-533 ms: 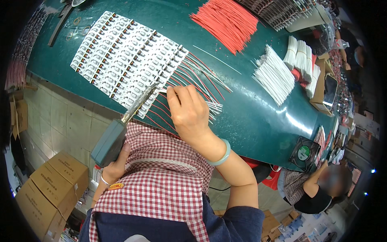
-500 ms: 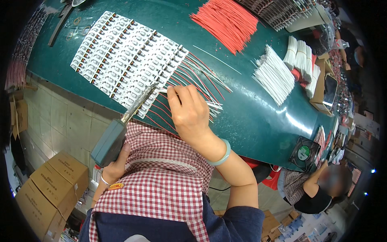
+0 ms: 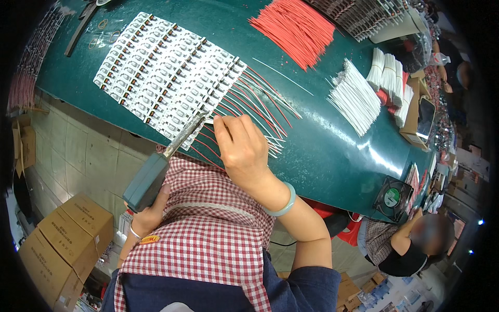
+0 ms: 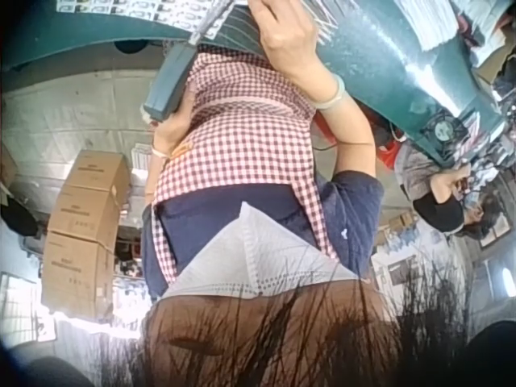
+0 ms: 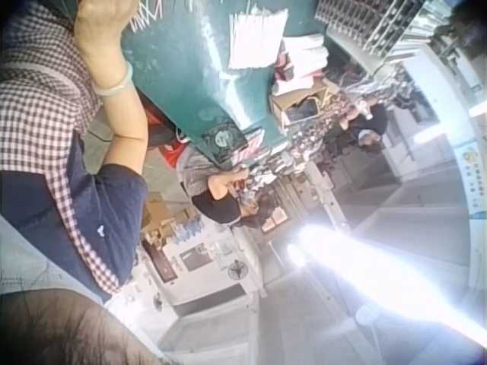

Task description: The person attaches red wires to a strip of electronic components on an assembly bench using a handheld soldering iron and solder.

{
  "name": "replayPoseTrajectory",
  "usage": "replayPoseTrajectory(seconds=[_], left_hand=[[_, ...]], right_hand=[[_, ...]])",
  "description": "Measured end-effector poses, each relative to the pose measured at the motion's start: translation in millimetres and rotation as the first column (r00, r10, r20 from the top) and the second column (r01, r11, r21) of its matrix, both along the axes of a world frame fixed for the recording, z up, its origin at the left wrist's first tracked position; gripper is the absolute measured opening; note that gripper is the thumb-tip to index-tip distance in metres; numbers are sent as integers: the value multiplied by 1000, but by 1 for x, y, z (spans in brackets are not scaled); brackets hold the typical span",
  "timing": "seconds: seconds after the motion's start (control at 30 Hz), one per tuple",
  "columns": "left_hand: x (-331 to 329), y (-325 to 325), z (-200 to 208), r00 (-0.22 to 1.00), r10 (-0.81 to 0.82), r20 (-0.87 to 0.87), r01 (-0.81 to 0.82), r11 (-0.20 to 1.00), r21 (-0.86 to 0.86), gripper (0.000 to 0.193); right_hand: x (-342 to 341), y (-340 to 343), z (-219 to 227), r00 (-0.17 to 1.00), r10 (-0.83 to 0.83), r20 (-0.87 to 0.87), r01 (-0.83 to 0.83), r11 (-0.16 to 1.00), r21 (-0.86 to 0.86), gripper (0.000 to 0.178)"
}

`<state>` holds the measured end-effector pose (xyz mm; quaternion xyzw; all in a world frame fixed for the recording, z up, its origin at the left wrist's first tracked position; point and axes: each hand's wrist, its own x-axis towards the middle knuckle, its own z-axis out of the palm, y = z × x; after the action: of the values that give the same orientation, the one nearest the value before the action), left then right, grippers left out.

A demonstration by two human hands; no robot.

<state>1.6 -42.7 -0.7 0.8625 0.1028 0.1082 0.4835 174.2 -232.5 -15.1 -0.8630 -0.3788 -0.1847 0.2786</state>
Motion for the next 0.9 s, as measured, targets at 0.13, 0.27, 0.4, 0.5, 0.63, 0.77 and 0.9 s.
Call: replayPoseTrajectory(seconds=[0.13, 0.27, 0.4, 0.5, 0.63, 0.77, 0.9], left_hand=[[7, -2, 6, 1000, -19, -7, 19, 999, 44, 22], [8, -2, 6, 1000, -29, 5, 29, 998, 54, 21], [4, -1, 3, 1000, -22, 18, 21, 999, 35, 22], [-11, 1, -9, 1000, 5, -16, -5, 1000, -19, 23], [-19, 4, -13, 999, 10, -44, -12, 999, -47, 27], [-26, 3, -18, 995, 51, -82, -58, 995, -85, 28], [-27, 4, -18, 997, 40, -60, -43, 998, -55, 28]], right_hand=[[0, 0, 0, 1000, 1, 3, -1, 1000, -11, 31], [0, 2, 1, 1000, -2, 20, 2, 1000, -26, 31], [-1, 3, 3, 1000, 1, 25, 0, 999, -45, 31], [0, 1, 2, 1000, -5, 18, 5, 999, -45, 31], [-1, 2, 1, 1000, -11, 17, 12, 999, -53, 30], [-3, 2, -1, 1000, -16, 3, 16, 999, -32, 29], [-8, 2, 1, 1000, 6, 19, -6, 1000, 6, 29]])
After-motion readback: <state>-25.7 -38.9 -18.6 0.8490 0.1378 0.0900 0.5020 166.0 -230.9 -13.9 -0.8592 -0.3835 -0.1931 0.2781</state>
